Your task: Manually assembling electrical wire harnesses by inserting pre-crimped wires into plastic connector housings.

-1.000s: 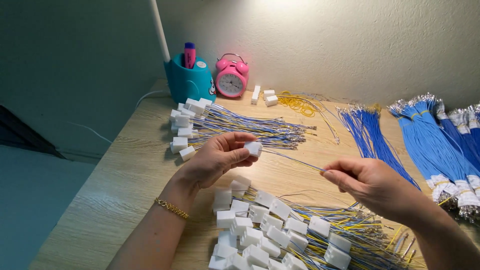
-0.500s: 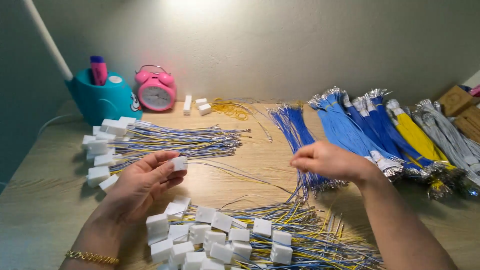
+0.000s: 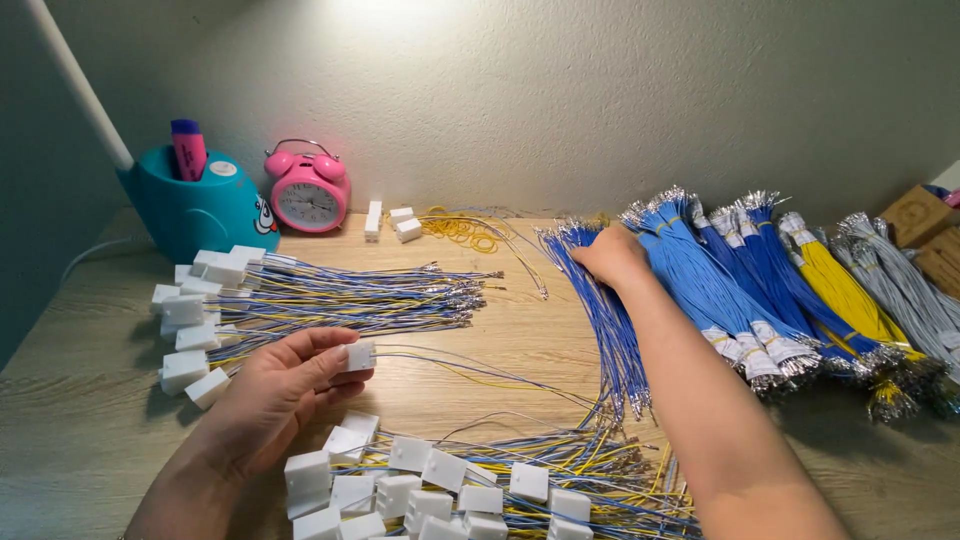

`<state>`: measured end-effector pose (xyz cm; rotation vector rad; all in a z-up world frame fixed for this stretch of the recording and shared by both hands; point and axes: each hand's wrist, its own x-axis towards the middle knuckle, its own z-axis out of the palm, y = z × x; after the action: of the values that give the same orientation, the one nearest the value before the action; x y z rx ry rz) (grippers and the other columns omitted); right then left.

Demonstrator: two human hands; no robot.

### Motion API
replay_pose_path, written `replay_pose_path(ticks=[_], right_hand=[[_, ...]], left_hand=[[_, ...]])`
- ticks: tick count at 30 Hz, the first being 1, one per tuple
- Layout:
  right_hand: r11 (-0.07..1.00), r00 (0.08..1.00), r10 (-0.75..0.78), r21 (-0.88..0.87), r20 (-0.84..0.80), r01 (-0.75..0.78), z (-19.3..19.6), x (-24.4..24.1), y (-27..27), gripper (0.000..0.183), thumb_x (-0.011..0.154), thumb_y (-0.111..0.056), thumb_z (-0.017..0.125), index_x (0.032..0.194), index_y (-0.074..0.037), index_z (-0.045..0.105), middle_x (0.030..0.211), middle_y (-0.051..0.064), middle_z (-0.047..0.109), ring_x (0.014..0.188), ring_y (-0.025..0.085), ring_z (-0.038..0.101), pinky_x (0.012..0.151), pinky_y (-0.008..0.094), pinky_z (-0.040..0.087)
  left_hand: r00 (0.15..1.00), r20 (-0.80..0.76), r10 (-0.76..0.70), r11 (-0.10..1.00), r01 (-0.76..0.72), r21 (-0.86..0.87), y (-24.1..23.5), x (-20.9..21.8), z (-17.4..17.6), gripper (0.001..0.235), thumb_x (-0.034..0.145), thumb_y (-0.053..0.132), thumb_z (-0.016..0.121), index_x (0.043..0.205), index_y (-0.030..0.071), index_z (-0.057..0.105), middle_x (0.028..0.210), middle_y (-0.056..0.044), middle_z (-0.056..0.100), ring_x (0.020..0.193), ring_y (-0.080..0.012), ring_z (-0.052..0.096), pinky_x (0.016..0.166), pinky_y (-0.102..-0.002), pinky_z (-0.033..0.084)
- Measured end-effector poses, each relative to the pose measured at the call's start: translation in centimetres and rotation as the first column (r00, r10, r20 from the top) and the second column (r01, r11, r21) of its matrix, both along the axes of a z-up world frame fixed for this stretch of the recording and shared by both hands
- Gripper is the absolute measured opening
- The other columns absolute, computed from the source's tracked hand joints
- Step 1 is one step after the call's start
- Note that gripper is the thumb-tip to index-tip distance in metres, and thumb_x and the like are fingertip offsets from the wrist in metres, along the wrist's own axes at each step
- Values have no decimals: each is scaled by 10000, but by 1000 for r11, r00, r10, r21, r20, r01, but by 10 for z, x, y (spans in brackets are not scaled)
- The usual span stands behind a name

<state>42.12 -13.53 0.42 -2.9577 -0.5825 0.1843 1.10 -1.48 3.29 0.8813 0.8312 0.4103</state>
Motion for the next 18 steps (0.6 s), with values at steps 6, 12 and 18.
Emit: replay_pose_path(ticks=[6,12,18], right_hand=[[999,1000,14,-28,-26,-15,13,-18,0,479,878,-351,585,1100,67,659,1560,77,316,1004,340,635,751,427,525],[863,967,241,439,77,-250,10,-18,-21,310,882,-213,485,832,-15,717,726,181,713,700,314,706,596,442,576],[608,875,480,692,70,-389,89,-164,-49,185,1031,-175,553,1094,-41,663,720,90,647,648,159,533,623,314,471]], left_hand=[[999,-29,-26,1000,25,-18,-1,0,9,260,911,-42,540,1163,-63,603,1111,-266,643,950,-375,627,830,-422,514],[978,150,-143,982,122,145,13,-2,-39,285,915,43,584,1193,-21,582,1065,-181,642,915,-293,696,833,-407,569],[946,247,-209,973,177,147,11,-6,-39,304,932,48,569,1234,10,571,1081,-174,653,905,-267,711,830,-398,592]])
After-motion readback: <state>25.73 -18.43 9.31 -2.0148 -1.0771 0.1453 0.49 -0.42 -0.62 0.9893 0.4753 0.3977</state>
